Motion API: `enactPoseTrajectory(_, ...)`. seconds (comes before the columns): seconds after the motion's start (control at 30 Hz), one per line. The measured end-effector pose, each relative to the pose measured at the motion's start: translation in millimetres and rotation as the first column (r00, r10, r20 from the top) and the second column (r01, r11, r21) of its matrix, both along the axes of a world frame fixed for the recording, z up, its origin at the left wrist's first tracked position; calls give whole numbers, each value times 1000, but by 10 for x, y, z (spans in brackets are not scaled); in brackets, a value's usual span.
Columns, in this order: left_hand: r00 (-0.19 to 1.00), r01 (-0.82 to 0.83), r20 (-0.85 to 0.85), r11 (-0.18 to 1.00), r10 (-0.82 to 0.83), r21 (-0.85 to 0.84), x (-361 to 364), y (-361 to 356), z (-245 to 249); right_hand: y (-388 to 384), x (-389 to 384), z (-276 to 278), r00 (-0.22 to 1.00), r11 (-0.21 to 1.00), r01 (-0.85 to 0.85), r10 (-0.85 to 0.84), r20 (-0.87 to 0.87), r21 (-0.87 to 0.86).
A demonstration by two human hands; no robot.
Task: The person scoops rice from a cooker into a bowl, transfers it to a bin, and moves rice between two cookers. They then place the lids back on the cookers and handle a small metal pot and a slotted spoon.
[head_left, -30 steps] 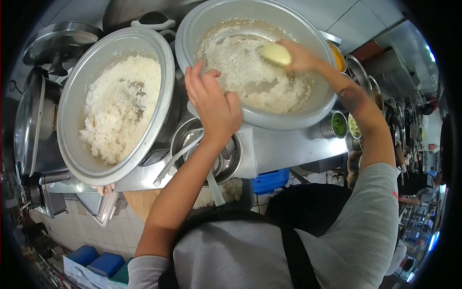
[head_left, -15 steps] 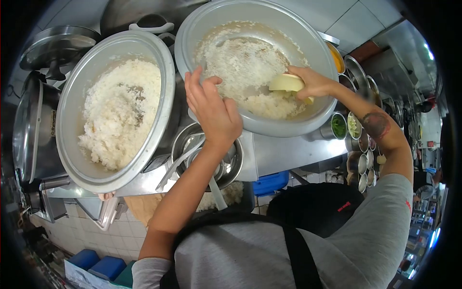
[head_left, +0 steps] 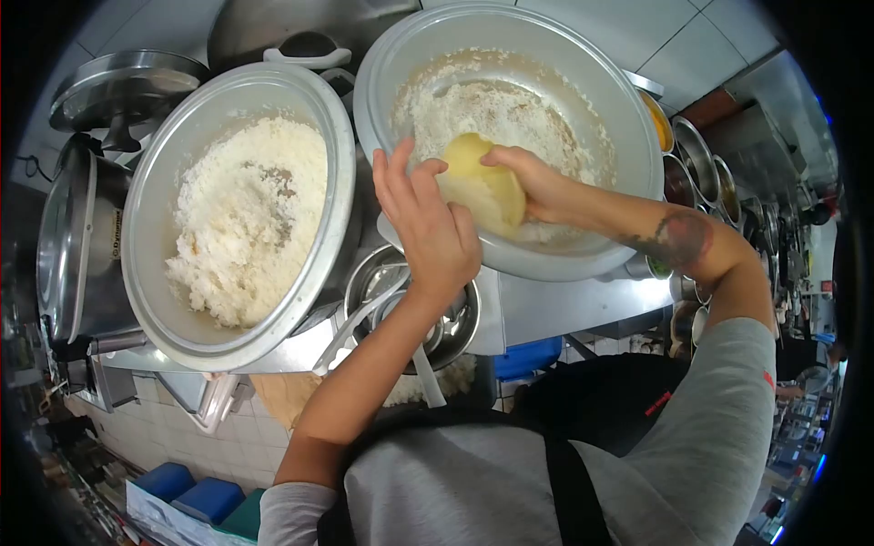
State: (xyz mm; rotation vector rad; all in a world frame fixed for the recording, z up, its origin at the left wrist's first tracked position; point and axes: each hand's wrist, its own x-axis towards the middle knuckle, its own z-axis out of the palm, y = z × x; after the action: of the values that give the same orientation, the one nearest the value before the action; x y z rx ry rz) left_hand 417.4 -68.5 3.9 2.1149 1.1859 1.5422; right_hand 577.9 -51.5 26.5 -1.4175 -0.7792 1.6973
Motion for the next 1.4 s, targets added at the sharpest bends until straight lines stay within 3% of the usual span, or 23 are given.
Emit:
enactPoseTrajectory(0.03, 1000, -5, -5, 1000, 5, 13, 6, 22, 7, 96, 3, -115, 993, 998, 0, 7, -117, 56)
enactPoseTrajectory(0.07, 1000, 9, 15, 1000, -9, 11, 7, 31, 11, 172, -16, -108, 992, 998, -11, 19, -125, 66)
enactPoseTrajectory(0.23, 999, 28, 16, 1000, -28, 7, -16, 69, 0, 344, -89, -129, 992, 989, -125, 122, 45, 84)
enactPoseTrajectory(0.33, 999, 28, 47, 1000, -28, 2, -11, 62, -20, 237, -92, 18, 991, 979, -136, 133, 34, 149)
enactPoseTrajectory(0.4, 998, 6, 62, 1000, -6, 3, -1, 37, -31, 179, 5, 97, 966, 988, -78, 107, -234, 131)
enactPoseTrajectory(0.47, 996, -33, 84, 999, 32, 7, 2, 31, -21, 114, 105, 311, 954, 992, -13, 49, -295, 123)
enactPoseTrajectory(0.53, 991, -11, 136, 1000, 14, -26, -1, 11, -8, 103, 177, 375, 944, 971, 166, -106, -313, 172)
enactPoseTrajectory(0.57, 990, -38, 139, 999, 39, -10, -3, 13, -23, 117, 167, 456, 947, 972, 140, -76, -312, 188)
enactPoseTrajectory(0.63, 974, 7, 228, 1000, -10, 16, -7, 0, -47, 103, 100, 695, 936, 913, 294, -215, -280, 281)
enactPoseTrajectory(0.73, 954, 26, 298, 1000, -30, 16, -47, -19, -38, 188, -210, 1142, 911, 820, 388, -273, -309, 420)
enactPoseTrajectory(0.8, 933, 68, 355, 997, -52, -32, -17, 28, -157, 278, -669, 1500, 921, 799, 341, -180, -344, 494)
enactPoseTrajectory(0.87, 961, 44, 275, 999, -42, 1, -37, 25, -129, 540, -988, 1453, 954, 752, 203, -8, -299, 628)
enactPoseTrajectory(0.9, 982, 16, 187, 999, -21, 31, -45, 10, -112, 636, -1235, 1370, 998, 685, 48, 1, -67, 727)
enactPoseTrajectory(0.93, 981, 30, 191, 999, -36, 34, -40, -17, -94, 662, -1528, 1306, 881, 585, -156, -283, 380, 796)
enactPoseTrajectory(0.97, 991, 2, 133, 999, -7, 35, -33, -51, -73, 684, -1779, 1240, 504, 549, -382, -550, 665, 744)
enactPoseTrajectory(1.03, 997, -10, 78, 999, 7, 40, -79, -115, -18, 745, -2045, 1064, 606, 335, -458, -560, 565, 823)
enactPoseTrajectory(1.07, 987, 108, 113, 990, -117, 88, -119, -140, 12, 708, -2073, 1119, 595, 341, -457, -569, 567, 821)
enactPoseTrajectory(1.1, 960, 222, 146, 965, -241, 137, -148, -170, 37, 675, -2081, 1182, 616, 423, -373, -553, 561, 826)
enactPoseTrajectory(1.13, 954, 237, 155, 962, -257, 134, -147, -166, 31, 631, -2075, 1243, 635, 503, -283, -540, 553, 816)
enactPoseTrajectory(1.2, 973, 223, -80, 968, -215, 116, -118, -106, -41, 377, -1952, 1477, 583, 559, -261, -559, 590, 787)
enactPoseTrajectory(1.23, 970, 240, -74, 964, -233, 116, -115, -122, -72, 255, -1844, 1548, 546, 601, -239, -566, 618, 762)
enactPoseTrajectory(1.3, 957, 283, -111, 951, -270, 126, -94, -150, -106, 110, -1549, 1520, 453, 540, -226, -679, 578, 811)
enactPoseTrajectory(1.4, 955, 271, -171, 949, -244, 163, 49, -386, -224, -155, -1146, 1519, 457, 532, -143, -713, 532, 835)
